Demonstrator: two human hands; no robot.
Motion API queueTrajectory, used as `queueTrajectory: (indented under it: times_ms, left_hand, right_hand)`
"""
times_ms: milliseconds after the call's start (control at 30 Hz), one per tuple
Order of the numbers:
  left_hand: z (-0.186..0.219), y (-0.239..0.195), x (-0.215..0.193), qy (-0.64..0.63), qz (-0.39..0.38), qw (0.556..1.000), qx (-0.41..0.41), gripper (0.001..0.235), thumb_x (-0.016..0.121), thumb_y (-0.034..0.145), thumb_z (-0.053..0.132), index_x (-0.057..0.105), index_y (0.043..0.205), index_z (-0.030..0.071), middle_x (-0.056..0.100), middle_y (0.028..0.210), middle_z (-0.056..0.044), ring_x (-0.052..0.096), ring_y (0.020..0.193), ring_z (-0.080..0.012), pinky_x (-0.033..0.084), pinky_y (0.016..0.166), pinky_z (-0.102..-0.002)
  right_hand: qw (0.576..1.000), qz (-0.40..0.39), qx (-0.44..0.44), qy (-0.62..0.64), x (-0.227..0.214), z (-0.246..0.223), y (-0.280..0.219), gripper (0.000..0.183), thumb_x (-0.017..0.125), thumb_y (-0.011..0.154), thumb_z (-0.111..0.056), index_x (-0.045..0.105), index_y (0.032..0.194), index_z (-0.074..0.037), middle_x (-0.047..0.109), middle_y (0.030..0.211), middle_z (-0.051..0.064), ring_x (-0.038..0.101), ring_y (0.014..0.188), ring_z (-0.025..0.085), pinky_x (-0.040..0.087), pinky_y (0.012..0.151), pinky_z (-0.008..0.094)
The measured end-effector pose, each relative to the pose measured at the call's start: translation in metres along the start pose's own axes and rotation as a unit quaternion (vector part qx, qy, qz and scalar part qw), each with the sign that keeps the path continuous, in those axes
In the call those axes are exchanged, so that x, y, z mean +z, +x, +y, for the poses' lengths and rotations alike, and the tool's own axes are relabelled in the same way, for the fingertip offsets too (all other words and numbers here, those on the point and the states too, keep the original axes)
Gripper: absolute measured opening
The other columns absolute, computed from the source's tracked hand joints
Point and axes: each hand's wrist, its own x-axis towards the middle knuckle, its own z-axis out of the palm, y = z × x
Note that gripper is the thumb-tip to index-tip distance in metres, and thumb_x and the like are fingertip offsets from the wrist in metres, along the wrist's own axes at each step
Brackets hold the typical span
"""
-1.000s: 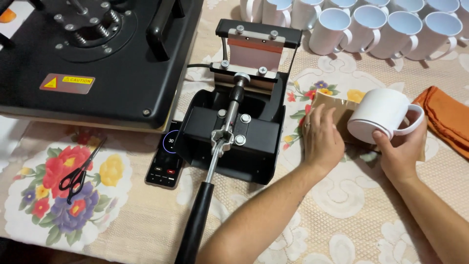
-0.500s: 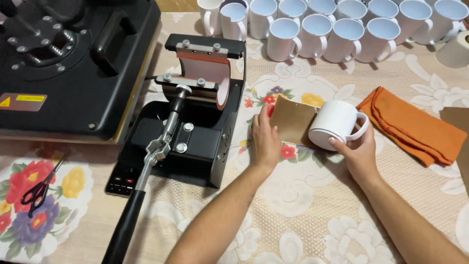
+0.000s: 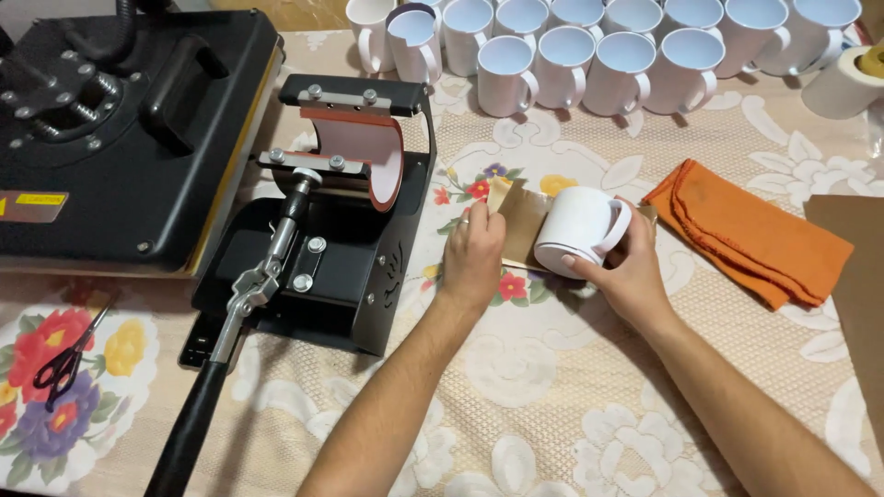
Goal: Preparing a ceramic mug for sublimation printing by wrapping it with a design and placing it in a heat press.
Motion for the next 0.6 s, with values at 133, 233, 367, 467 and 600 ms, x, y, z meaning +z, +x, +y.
queueTrajectory:
  times_ms: [133, 233, 367, 467, 600]
  left_hand:
    - [0.011, 0.018, -0.019, -0.165, -0.123, 0.977, -0.060, 0.016, 0.065, 0.080, 0.006, 0.050, 0.082, 0.011, 0.053, 0.083, -0.006, 0.066, 0.070, -0.0336, 0.055, 0.058, -0.043]
    - [0.014, 0.030, -0.011, -0.359, -0.127, 0.903, -0.201, 0.015, 0.068, 0.070, 0.015, 0.053, 0.069, 0.015, 0.062, 0.082, -0.003, 0.070, 0.064, -0.0222, 0.054, 0.052, -0.029]
    - [0.034, 0.048, -0.039, -0.498, -0.270, 0.766, -0.305, 0.016, 0.068, 0.074, 0.027, 0.069, 0.084, 0.015, 0.068, 0.130, -0.008, 0.069, 0.111, -0.0325, 0.054, 0.091, -0.040]
    - [0.037, 0.049, -0.039, -0.662, -0.255, 0.584, -0.395, 0.035, 0.065, 0.088, 0.045, 0.065, 0.081, 0.011, 0.050, 0.088, -0.002, 0.054, 0.086, -0.0151, 0.048, 0.081, -0.030]
    - [0.031, 0.039, -0.021, -0.643, -0.221, 0.622, -0.387, 0.040, 0.079, 0.086, 0.036, 0.060, 0.111, 0.010, 0.060, 0.102, -0.003, 0.063, 0.083, -0.0103, 0.042, 0.060, -0.018]
  right_hand:
    - [1.000, 0.001, -0.005, 0.012, 0.000, 0.000, 0.001, 0.103, 0.092, 0.060, -0.020, 0.039, 0.147, -0.002, 0.029, 0.154, 0.019, 0.026, 0.146, 0.047, 0.033, 0.116, 0.057]
    - [1.000, -0.003, -0.003, 0.030, -0.002, -0.002, 0.000, 0.104, 0.092, 0.061, -0.020, 0.038, 0.148, -0.002, 0.026, 0.156, 0.020, 0.023, 0.147, 0.048, 0.032, 0.117, 0.057]
    - [1.000, -0.012, -0.012, 0.019, -0.005, 0.007, 0.003, 0.105, 0.093, 0.060, -0.022, 0.038, 0.148, -0.002, 0.027, 0.155, 0.018, 0.024, 0.147, 0.045, 0.029, 0.119, 0.055]
    - [0.999, -0.015, -0.029, 0.003, -0.004, 0.007, 0.004, 0.105, 0.093, 0.059, -0.025, 0.040, 0.147, -0.003, 0.029, 0.155, 0.016, 0.022, 0.150, 0.042, 0.026, 0.121, 0.053]
    - [0.998, -0.028, -0.053, 0.008, -0.003, 0.000, 0.002, 0.106, 0.091, 0.058, -0.017, 0.038, 0.149, -0.003, 0.027, 0.157, 0.019, 0.021, 0.148, 0.046, 0.026, 0.120, 0.057]
